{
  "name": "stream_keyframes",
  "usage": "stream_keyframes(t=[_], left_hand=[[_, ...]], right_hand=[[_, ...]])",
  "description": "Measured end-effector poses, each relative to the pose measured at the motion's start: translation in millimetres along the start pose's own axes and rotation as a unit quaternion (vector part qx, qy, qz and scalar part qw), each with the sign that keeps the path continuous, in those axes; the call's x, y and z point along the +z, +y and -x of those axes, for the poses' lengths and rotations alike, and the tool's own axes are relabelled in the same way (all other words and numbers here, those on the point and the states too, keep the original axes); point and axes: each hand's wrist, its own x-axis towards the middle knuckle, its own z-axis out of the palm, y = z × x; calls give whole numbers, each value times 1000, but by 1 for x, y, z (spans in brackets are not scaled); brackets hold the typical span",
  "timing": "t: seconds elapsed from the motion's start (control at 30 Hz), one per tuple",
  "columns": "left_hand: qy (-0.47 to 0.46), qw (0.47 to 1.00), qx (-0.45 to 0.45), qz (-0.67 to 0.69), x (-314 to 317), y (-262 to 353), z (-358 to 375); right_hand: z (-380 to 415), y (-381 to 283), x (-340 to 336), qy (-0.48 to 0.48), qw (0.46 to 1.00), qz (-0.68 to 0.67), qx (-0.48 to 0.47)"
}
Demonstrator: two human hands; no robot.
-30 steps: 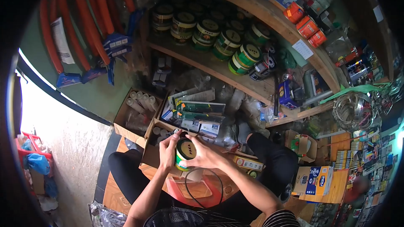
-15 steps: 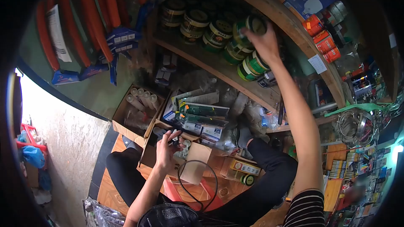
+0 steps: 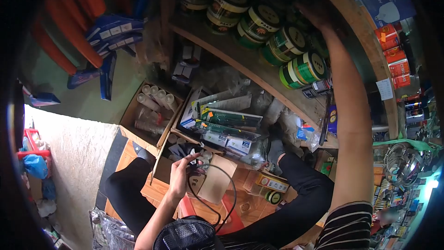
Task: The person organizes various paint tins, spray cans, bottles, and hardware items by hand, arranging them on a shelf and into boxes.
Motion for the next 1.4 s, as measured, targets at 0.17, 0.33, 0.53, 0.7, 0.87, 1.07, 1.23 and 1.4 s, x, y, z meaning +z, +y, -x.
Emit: stream_keyframes(t=[0.17,0.33,0.53,0.7,0.87,1.07,1.23,1.4], left_hand=[[-1,1000,-23,0,-1,4,0],[-13,1000,-13,15,-4,-5,-2],[-7,1000,-8,-2,-6,-6,-3],[-16,1000,11,-11,0,2,2],[-33,999,18,-37,5,4,4],[-41,991,44,-121,12,-6,0],[-39,970,52,-234,13,-30,-3],[-77,888,62,-450,-46,-100,-39]], right_hand=[[-5,25,10,-22,990,-121,64],[-2,28,9,-45,979,-188,65],[4,38,12,5,995,-99,18],[15,10,-2,6,1000,-12,14],[55,-12,-12,103,986,-128,-6],[312,-136,-122,14,980,-186,-62],[566,-95,-152,362,744,-342,446],[885,-78,-54,272,613,-364,647]])
